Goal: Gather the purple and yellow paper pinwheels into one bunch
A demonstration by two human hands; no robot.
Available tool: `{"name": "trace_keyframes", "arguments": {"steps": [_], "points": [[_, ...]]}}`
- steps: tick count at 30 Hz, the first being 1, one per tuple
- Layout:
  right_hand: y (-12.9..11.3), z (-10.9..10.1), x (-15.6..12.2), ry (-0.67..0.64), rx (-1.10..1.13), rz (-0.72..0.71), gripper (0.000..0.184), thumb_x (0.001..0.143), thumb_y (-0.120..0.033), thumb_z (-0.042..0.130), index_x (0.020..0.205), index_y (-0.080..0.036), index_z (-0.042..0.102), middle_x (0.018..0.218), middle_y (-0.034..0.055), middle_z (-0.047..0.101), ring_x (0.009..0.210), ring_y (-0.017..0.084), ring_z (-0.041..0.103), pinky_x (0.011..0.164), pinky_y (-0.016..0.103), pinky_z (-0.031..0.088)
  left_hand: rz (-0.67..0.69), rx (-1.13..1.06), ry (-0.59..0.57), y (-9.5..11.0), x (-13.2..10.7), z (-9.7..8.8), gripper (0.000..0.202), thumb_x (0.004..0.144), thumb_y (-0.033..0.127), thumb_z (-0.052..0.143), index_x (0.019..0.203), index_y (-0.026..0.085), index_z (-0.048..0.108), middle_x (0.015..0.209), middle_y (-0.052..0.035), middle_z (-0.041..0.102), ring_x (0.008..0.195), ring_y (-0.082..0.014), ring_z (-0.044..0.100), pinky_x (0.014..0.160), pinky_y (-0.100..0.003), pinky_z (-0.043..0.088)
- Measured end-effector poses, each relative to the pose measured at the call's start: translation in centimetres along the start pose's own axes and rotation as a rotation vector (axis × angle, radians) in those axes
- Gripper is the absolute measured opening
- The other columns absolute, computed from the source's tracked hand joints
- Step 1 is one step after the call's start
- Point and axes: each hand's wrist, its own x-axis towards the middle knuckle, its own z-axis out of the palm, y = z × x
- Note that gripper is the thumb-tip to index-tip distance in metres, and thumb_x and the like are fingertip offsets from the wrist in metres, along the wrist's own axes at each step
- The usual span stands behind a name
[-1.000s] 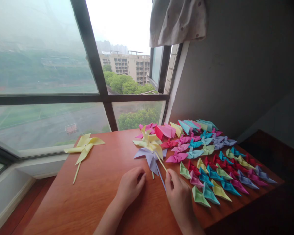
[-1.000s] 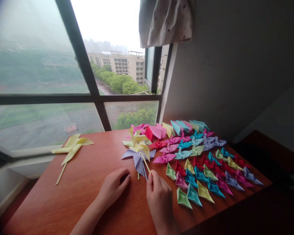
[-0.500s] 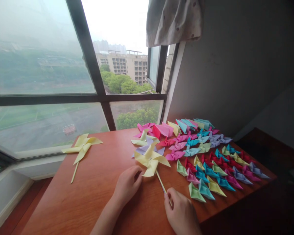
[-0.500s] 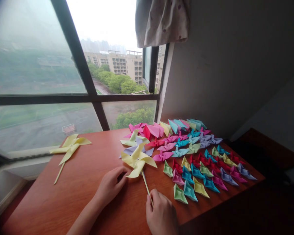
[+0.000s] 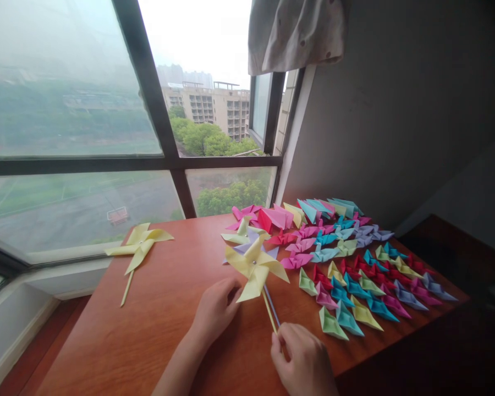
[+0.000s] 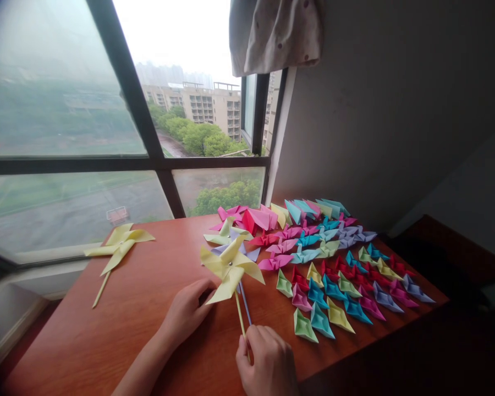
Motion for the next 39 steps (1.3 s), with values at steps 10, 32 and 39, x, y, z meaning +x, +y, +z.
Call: {"name": "trace_keyframes", "arguments": {"steps": [10,32,39], "points": [[1.7,0.4,-1.4,0.018,-0.049,0.008,0.025,0.091,-0.019,0.047,0.066,-0.021,0.046,0.059,-0.0023,0.056,0.055,0.011,0.054,0.058,0.027,0.028,0.002,0.020,-0.009,0.1,0.0,-0.1,0.020,0.091,0.025,0.046,0.077,0.020,0.058,0.076,-0.0019,0.064,0.072,-0.0193,0.058,0.066,-0.028,0.040],[0.2,2.9,8.6,-0.045,-0.072,0.154,0.023,0.089,-0.022,0.054,0.066,-0.019,0.056,0.063,-0.0007,0.063,0.060,0.011,0.057,0.057,0.028,0.023,0.009,0.021,-0.013,-0.2,0.0,0.2,0.017,0.091,0.025,0.045,0.079,0.021,0.056,0.081,-0.0035,0.066,0.075,-0.0198,0.060,0.069,-0.028,0.042],[0.3,2.5,11.2,0.015,-0.091,0.167,0.022,0.089,-0.023,0.053,0.068,-0.020,0.058,0.064,-0.0005,0.064,0.062,0.013,0.058,0.058,0.027,0.023,0.003,0.028,-0.013,-0.2,-0.2,0.2,0.016,0.091,0.025,0.045,0.079,0.021,0.055,0.081,-0.0038,0.066,0.075,-0.0203,0.060,0.069,-0.029,0.042]]}}
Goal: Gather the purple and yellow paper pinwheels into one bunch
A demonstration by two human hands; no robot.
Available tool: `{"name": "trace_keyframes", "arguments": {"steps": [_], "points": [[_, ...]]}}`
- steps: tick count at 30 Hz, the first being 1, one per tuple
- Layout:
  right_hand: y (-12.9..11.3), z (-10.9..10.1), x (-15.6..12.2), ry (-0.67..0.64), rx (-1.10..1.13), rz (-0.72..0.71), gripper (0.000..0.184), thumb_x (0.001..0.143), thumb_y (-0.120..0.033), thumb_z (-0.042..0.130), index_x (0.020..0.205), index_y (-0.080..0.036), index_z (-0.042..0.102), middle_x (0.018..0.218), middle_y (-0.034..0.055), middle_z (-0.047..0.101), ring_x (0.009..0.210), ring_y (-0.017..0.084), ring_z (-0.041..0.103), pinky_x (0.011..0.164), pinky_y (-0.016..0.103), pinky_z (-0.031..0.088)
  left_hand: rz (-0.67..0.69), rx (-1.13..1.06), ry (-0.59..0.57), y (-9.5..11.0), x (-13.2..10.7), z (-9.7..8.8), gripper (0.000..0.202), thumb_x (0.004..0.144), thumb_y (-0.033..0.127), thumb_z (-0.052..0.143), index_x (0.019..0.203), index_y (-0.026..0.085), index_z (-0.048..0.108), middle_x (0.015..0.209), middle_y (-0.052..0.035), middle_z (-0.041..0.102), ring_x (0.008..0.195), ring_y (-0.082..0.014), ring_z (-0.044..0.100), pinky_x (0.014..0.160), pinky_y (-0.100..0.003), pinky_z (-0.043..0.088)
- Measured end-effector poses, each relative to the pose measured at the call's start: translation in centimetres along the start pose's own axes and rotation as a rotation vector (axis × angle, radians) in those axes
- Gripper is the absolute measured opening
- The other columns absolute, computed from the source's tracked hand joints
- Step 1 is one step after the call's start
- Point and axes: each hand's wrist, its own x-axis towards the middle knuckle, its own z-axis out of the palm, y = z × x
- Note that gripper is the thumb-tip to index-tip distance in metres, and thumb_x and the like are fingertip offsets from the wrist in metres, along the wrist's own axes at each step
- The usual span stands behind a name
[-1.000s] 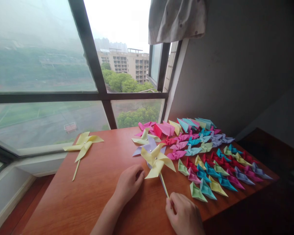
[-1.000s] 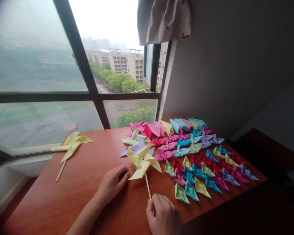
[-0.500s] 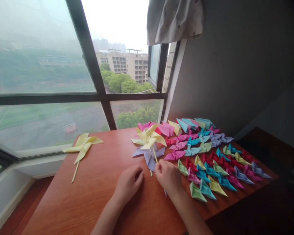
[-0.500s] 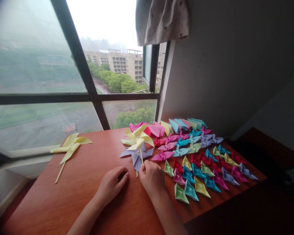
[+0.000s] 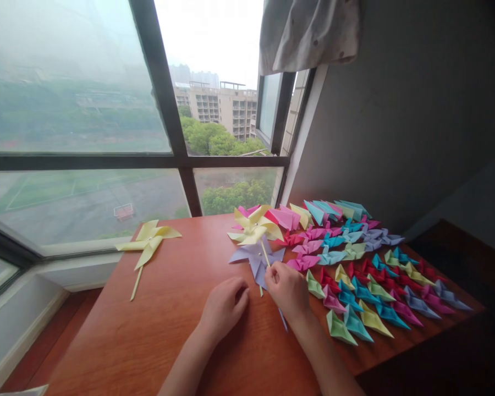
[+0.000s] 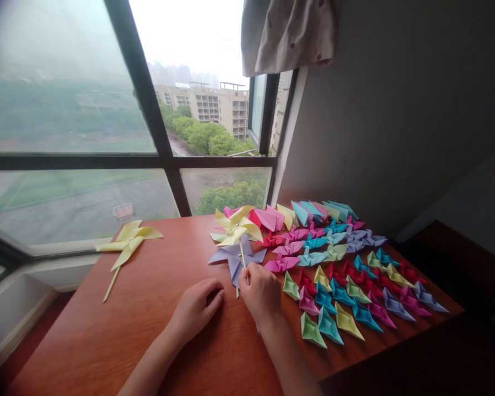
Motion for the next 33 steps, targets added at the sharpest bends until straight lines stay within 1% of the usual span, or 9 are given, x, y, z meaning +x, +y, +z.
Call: {"name": "trace_keyframes", "arguments": {"steps": [4,6,8,12,15,18,25,29,33], "points": [[-0.8,0.1,3.6,-0.033,-0.026,0.064,0.020,0.089,-0.025,0.054,0.072,-0.020,0.062,0.071,0.0010,0.068,0.065,0.013,0.060,0.057,0.027,0.023,-0.001,0.005,0.002,0.0,0.0,0.0,0.016,0.090,0.025,0.045,0.080,0.021,0.057,0.081,-0.0045,0.067,0.075,-0.0208,0.060,0.069,-0.029,0.042],[-1.1,0.5,4.8,-0.069,-0.039,0.111,0.020,0.090,-0.026,0.053,0.074,-0.020,0.064,0.074,0.0020,0.070,0.067,0.014,0.061,0.057,0.026,0.025,0.000,0.005,0.000,0.0,0.0,-0.1,0.016,0.090,0.024,0.045,0.080,0.021,0.057,0.081,-0.0046,0.067,0.075,-0.0207,0.060,0.069,-0.029,0.042],[-1.4,1.1,5.5,-0.109,-0.063,0.157,0.021,0.091,-0.027,0.052,0.076,-0.021,0.066,0.075,0.0033,0.071,0.068,0.015,0.062,0.058,0.026,0.027,0.001,0.005,0.000,0.0,0.0,-0.1,0.016,0.090,0.024,0.045,0.080,0.021,0.057,0.081,-0.0048,0.067,0.075,-0.0206,0.061,0.069,-0.029,0.043],[-1.7,1.7,5.6,-0.192,-0.104,0.191,0.022,0.091,-0.029,0.050,0.084,-0.021,0.069,0.082,0.0057,0.073,0.072,0.018,0.066,0.059,0.026,0.031,0.001,0.005,-0.001,0.0,0.0,-0.1,0.017,0.090,0.024,0.044,0.081,0.021,0.058,0.082,-0.0051,0.067,0.076,-0.0209,0.061,0.070,-0.030,0.043],[-1.8,1.7,5.5,-0.246,-0.112,0.203,0.024,0.092,-0.029,0.048,0.090,-0.021,0.070,0.086,0.0080,0.073,0.075,0.020,0.067,0.061,0.027,0.035,0.001,0.002,-0.003,0.0,0.0,-0.1,0.016,0.090,0.024,0.045,0.082,0.021,0.058,0.082,-0.0052,0.067,0.076,-0.0212,0.061,0.070,-0.030,0.043],[-1.9,1.6,5.5,-0.284,-0.112,0.220,0.027,0.093,-0.032,0.047,0.094,-0.020,0.071,0.086,0.0097,0.073,0.076,0.020,0.068,0.064,0.027,0.039,0.003,-0.001,-0.003,0.1,0.0,-0.1,0.016,0.090,0.024,0.045,0.081,0.021,0.058,0.082,-0.0051,0.068,0.077,-0.0214,0.062,0.070,-0.029,0.044],[-1.8,1.4,5.2,-0.287,-0.121,0.211,0.024,0.092,-0.032,0.049,0.094,-0.020,0.070,0.086,0.0098,0.073,0.079,0.022,0.070,0.065,0.027,0.041,0.002,0.003,-0.001,0.1,0.1,-0.1,0.015,0.089,0.023,0.046,0.081,0.021,0.059,0.084,-0.0054,0.068,0.078,-0.0217,0.062,0.070,-0.029,0.043],[-2.0,1.3,5.3,-0.291,-0.109,0.203,0.025,0.094,-0.035,0.049,0.094,-0.019,0.069,0.086,0.0096,0.073,0.080,0.022,0.070,0.066,0.028,0.042,0.003,0.007,-0.005,0.0,0.1,-0.1,0.016,0.090,0.023,0.045,0.081,0.021,0.058,0.084,-0.0056,0.068,0.078,-0.0216,0.062,0.071,-0.030,0.044],[-2.3,1.6,5.6,-0.317,-0.135,0.187,0.022,0.092,-0.031,0.052,0.096,-0.017,0.069,0.087,0.0121,0.073,0.082,0.023,0.071,0.066,0.029,0.043,0.004,0.008,-0.007,0.0,0.1,-0.1,0.016,0.090,0.023,0.045,0.081,0.021,0.058,0.084,-0.0055,0.068,0.078,-0.0216,0.062,0.071,-0.029,0.044]]}}
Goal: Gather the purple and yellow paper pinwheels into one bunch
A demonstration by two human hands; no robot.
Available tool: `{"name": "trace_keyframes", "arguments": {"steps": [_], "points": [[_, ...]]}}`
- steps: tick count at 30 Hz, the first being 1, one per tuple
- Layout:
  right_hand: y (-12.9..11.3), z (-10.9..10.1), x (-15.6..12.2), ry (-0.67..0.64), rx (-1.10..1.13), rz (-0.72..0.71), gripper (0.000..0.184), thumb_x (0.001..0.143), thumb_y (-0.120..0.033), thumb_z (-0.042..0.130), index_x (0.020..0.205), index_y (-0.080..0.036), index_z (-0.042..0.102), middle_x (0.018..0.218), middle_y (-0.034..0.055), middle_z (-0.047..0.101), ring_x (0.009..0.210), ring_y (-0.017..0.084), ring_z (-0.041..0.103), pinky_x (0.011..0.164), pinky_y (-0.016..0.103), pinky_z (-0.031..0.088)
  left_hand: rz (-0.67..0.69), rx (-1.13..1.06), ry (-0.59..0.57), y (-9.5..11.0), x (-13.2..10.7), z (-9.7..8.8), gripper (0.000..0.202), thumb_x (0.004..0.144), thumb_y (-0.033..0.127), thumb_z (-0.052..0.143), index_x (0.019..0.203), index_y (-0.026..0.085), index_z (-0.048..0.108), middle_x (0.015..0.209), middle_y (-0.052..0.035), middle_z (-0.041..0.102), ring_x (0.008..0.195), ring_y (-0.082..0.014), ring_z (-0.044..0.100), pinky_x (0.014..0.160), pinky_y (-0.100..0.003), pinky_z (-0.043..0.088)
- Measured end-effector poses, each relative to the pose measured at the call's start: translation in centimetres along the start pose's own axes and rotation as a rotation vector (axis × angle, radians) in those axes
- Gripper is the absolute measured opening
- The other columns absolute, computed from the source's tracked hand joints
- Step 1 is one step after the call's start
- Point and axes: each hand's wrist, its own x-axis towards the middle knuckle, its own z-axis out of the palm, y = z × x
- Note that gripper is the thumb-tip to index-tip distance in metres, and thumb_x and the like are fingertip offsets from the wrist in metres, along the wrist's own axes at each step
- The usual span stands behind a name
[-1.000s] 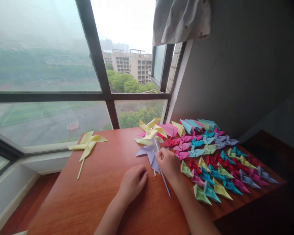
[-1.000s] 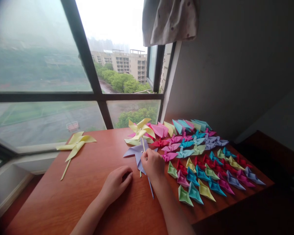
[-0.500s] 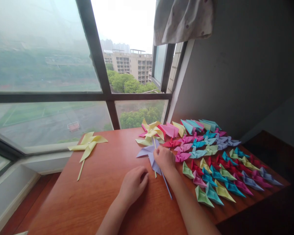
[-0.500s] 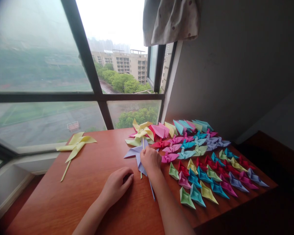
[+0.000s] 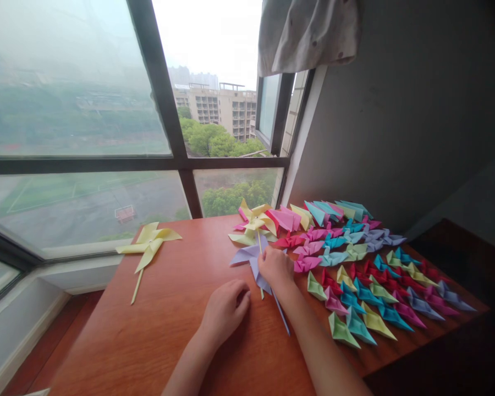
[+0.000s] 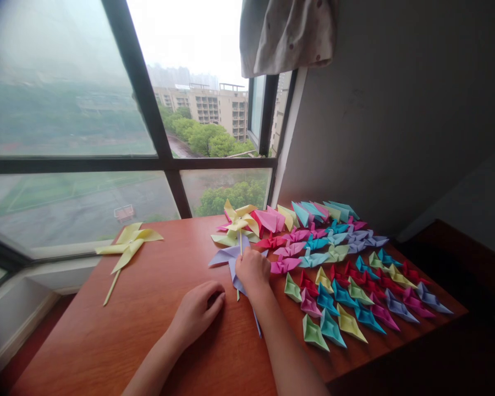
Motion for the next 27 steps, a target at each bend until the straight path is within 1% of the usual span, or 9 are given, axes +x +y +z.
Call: {"name": "trace_keyframes", "arguments": {"steps": [5,10,19,23,27], "points": [[-0.2,0.2,0.2,-0.014,-0.011,0.020,0.022,0.090,-0.027,0.052,0.097,-0.016,0.070,0.089,0.0135,0.074,0.084,0.025,0.071,0.067,0.029,0.044,-0.002,-0.002,0.002,0.1,0.0,-0.1,0.016,0.090,0.023,0.045,0.081,0.021,0.059,0.084,-0.0058,0.068,0.078,-0.0218,0.062,0.071,-0.030,0.044],[-0.3,0.1,0.0,0.022,0.005,0.031,0.023,0.092,-0.026,0.048,0.095,-0.017,0.069,0.088,0.0124,0.073,0.080,0.023,0.070,0.067,0.029,0.044,0.000,-0.010,0.003,0.0,0.0,0.0,0.017,0.090,0.023,0.046,0.083,0.021,0.060,0.085,-0.0062,0.069,0.079,-0.0220,0.063,0.072,-0.030,0.045],[-0.1,0.2,-0.4,0.113,0.020,0.038,0.018,0.092,-0.026,0.051,0.087,-0.019,0.067,0.083,0.0075,0.073,0.075,0.019,0.069,0.061,0.026,0.037,-0.002,-0.011,0.011,0.2,0.0,-0.2,0.016,0.089,0.022,0.046,0.081,0.021,0.060,0.083,-0.0051,0.068,0.077,-0.0211,0.062,0.070,-0.029,0.044],[0.1,-0.2,-1.3,0.163,0.044,-0.010,0.013,0.091,-0.025,0.054,0.085,-0.020,0.065,0.083,0.0049,0.073,0.074,0.016,0.067,0.060,0.024,0.033,0.001,-0.009,0.011,0.1,0.0,-0.1,0.016,0.089,0.023,0.046,0.080,0.021,0.059,0.082,-0.0050,0.068,0.076,-0.0211,0.062,0.069,-0.029,0.044],[0.3,-0.4,-3.1,0.231,0.049,-0.074,0.013,0.090,-0.023,0.056,0.080,-0.019,0.064,0.076,0.0037,0.071,0.068,0.015,0.065,0.057,0.024,0.029,0.003,-0.008,0.011,0.1,0.0,0.0,0.015,0.090,0.023,0.046,0.080,0.021,0.058,0.082,-0.0051,0.067,0.077,-0.0213,0.062,0.070,-0.029,0.043]]}}
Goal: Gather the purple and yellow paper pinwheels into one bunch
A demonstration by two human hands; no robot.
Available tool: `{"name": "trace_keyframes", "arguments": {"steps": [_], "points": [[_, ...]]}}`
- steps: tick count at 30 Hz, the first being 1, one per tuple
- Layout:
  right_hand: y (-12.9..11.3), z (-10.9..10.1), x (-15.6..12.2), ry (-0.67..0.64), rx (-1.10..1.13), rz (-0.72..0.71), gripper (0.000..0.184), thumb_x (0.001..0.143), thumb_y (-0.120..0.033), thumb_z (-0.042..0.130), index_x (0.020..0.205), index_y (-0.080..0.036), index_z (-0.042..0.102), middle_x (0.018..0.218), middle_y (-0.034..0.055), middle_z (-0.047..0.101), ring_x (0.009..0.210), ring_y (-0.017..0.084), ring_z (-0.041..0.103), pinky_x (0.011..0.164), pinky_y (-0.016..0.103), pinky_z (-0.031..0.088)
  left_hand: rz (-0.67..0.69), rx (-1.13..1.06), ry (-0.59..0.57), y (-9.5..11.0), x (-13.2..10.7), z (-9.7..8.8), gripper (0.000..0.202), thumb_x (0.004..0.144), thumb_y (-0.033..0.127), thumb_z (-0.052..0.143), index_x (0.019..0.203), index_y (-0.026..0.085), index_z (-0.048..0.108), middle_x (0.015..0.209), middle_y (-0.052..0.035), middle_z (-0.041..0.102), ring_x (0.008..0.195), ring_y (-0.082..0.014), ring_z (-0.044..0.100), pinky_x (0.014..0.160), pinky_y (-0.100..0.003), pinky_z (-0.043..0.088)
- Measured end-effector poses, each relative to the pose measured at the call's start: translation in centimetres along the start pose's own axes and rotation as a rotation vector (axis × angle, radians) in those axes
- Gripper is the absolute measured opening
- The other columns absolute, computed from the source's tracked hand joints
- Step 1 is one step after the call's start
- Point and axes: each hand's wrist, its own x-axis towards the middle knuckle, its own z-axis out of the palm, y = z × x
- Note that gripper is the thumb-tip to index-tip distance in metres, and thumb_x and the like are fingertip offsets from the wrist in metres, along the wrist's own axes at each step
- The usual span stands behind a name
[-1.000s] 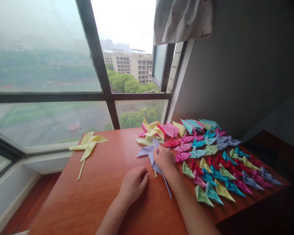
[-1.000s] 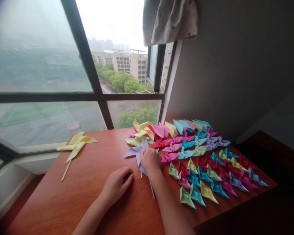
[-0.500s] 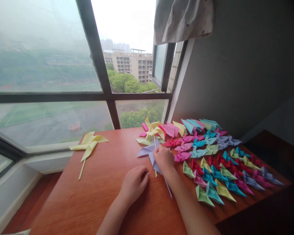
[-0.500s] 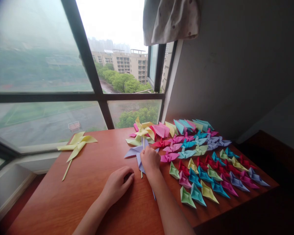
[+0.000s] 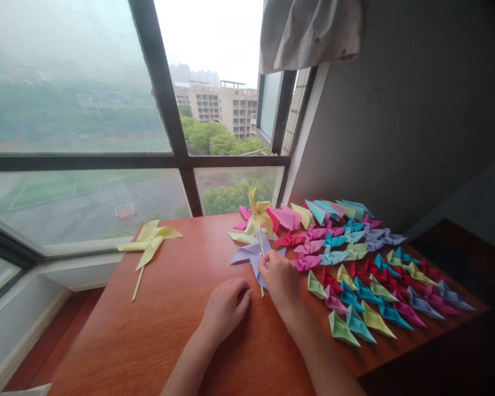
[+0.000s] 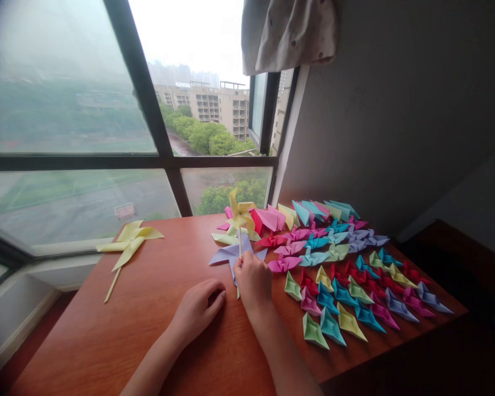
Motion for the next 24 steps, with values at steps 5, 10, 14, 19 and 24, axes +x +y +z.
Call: {"name": "trace_keyframes", "arguments": {"steps": [5,10,14,19,24], "points": [[0.3,-1.5,-2.7,0.098,0.020,-0.082,0.016,0.089,-0.018,0.055,0.074,-0.019,0.062,0.068,0.0033,0.068,0.065,0.016,0.063,0.057,0.026,0.028,0.001,0.002,0.000,0.1,0.0,-0.1,0.016,0.089,0.022,0.045,0.078,0.021,0.056,0.081,-0.0049,0.067,0.076,-0.0209,0.061,0.069,-0.029,0.042],[1.3,-2.4,-4.1,0.080,-0.020,-0.117,0.018,0.089,-0.018,0.056,0.072,-0.020,0.060,0.066,0.0018,0.067,0.063,0.015,0.063,0.056,0.027,0.027,0.006,-0.004,-0.002,0.3,0.0,-0.2,0.016,0.089,0.023,0.046,0.079,0.021,0.058,0.082,-0.0052,0.067,0.076,-0.0212,0.061,0.069,-0.029,0.042],[1.8,-1.7,-4.5,0.014,-0.058,-0.111,0.017,0.089,-0.018,0.058,0.073,-0.020,0.060,0.068,0.0018,0.068,0.065,0.016,0.064,0.055,0.028,0.026,0.010,-0.005,-0.002,0.3,0.0,-0.3,0.017,0.090,0.023,0.045,0.078,0.021,0.057,0.082,-0.0050,0.067,0.076,-0.0211,0.061,0.069,-0.029,0.042],[1.9,-0.4,-5.2,-0.012,-0.058,-0.107,0.014,0.089,-0.019,0.059,0.075,-0.020,0.061,0.069,0.0019,0.069,0.064,0.016,0.065,0.055,0.028,0.025,0.009,0.000,0.002,0.1,0.0,-0.1,0.017,0.090,0.023,0.046,0.077,0.020,0.056,0.081,-0.0051,0.067,0.075,-0.0208,0.060,0.068,-0.029,0.042],[1.9,0.1,-5.9,0.011,0.017,-0.106,0.012,0.090,-0.023,0.059,0.078,-0.021,0.059,0.067,0.0011,0.068,0.060,0.016,0.063,0.054,0.028,0.024,0.010,0.000,0.005,0.0,0.0,0.1,0.017,0.090,0.023,0.046,0.077,0.020,0.056,0.081,-0.0051,0.066,0.075,-0.0202,0.060,0.068,-0.028,0.043]]}}
